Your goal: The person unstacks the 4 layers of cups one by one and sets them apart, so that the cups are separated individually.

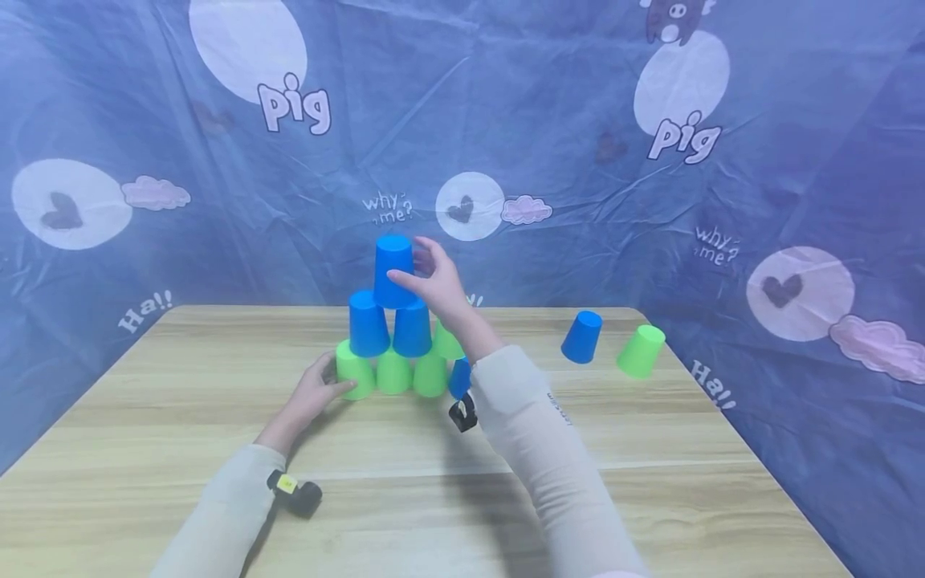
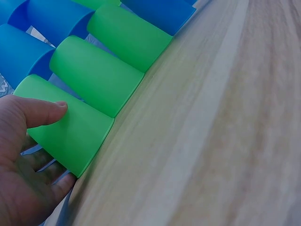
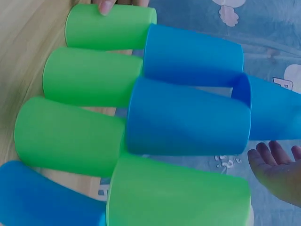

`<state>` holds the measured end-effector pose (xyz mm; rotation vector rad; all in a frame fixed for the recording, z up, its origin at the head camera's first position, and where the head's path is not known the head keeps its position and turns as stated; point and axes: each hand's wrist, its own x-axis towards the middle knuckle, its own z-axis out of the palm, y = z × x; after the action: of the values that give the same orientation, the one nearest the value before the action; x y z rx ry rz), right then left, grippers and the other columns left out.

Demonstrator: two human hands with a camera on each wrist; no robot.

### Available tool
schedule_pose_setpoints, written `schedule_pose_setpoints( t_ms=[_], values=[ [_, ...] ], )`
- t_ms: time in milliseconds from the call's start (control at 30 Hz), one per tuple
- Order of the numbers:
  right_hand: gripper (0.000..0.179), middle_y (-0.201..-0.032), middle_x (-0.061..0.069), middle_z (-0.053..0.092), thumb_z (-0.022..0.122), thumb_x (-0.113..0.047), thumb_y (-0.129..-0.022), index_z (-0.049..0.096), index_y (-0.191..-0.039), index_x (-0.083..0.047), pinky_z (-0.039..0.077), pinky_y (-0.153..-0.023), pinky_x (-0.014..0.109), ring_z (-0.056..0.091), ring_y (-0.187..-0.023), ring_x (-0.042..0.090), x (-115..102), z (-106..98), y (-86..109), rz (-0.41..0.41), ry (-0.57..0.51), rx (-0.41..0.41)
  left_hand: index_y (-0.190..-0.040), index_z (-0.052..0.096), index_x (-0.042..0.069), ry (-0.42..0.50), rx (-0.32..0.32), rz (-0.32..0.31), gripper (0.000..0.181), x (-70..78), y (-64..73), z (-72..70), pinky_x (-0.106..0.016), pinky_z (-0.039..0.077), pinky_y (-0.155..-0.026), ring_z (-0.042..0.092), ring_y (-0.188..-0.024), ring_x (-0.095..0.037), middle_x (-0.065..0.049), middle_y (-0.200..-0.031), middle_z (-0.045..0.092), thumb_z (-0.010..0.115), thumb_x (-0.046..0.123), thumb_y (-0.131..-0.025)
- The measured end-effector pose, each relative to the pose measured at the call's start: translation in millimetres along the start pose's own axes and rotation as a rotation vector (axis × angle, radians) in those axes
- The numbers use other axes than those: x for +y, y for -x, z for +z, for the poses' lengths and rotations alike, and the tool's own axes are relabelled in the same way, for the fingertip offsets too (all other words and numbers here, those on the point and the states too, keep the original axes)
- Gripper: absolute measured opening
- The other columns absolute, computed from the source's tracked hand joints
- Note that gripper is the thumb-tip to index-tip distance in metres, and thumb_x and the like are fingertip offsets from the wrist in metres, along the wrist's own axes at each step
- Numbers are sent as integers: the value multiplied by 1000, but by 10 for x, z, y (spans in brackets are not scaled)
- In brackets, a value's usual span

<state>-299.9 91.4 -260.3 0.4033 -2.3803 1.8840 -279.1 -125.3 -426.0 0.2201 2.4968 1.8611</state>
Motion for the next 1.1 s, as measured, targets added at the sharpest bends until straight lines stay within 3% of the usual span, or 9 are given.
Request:
schedule_pose_setpoints(
  t_ms=[367, 867, 1100],
  values=[
    [68, -144, 12, 41, 65, -20, -87, 29, -145, -15, 36, -110, 46, 41, -133, 28, 42, 110, -22, 59, 35, 33, -141, 30, -2, 7, -12, -11, 65, 16, 22, 19, -48, 30, -113, 35, -133, -40, -26, -142, 37, 61, 1, -84],
    [66, -141, 12, 45, 65, -20, -86, 32, -144, -15, 37, -109, 46, 44, -131, 28, 59, 159, -49, 59, 59, 49, -141, 30, -2, -9, -2, -10, 65, 5, 18, 7, -49, 30, -113, 36, -132, -40, -26, -142, 38, 62, 3, -84],
    [65, -139, 11, 47, 66, -21, -86, 34, -143, -16, 39, -108, 46, 46, -128, 27, 31, 135, -39, 20, 57, 53, -141, 30, -1, -10, 1, -10, 66, 4, 3, 6, -49, 30, -113, 36, -132, -40, -26, -142, 38, 62, 3, -84]
  ],
)
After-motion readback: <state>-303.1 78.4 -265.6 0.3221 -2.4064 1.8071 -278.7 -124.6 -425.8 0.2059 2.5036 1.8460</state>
